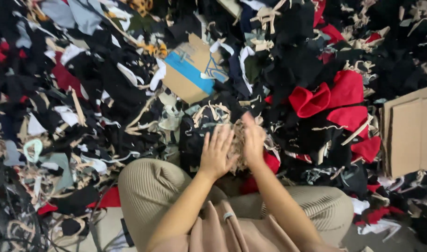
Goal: Sorting and packing fabric scraps from a large pile onto cardboard templates
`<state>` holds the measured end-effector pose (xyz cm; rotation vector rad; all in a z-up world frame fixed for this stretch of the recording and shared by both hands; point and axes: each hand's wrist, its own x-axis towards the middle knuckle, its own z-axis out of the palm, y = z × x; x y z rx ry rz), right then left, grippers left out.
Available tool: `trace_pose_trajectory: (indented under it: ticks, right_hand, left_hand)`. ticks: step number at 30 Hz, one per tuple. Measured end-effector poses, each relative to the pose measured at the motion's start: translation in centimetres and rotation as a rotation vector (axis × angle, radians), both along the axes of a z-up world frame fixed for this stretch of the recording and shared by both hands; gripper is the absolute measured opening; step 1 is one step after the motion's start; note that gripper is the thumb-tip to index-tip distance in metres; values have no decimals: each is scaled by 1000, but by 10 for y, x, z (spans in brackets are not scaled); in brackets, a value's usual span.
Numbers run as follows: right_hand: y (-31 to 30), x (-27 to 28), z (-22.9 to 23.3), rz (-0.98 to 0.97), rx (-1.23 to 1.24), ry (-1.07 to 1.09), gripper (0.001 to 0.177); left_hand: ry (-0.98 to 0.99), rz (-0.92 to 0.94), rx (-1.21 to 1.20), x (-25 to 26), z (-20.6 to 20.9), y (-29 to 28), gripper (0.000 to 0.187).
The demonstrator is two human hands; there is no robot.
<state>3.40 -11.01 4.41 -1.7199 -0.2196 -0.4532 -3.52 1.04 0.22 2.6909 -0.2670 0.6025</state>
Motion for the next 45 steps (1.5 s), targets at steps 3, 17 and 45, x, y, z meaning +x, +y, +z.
trace_pose_trajectory:
  ticks: [3,17,45]
  right_hand:
    - [-39,35,-59,159,-617,178,49]
    - [-13,135,-80,-9,-973,405,36]
    - [-3,220,-177,198,-857,732,53]
  left_hand:
    - [83,-23,104,6,-1,-11,90]
    - [77,33,15,39,6,-16,78]
    - [212,-47,39,58,-43,-13,66]
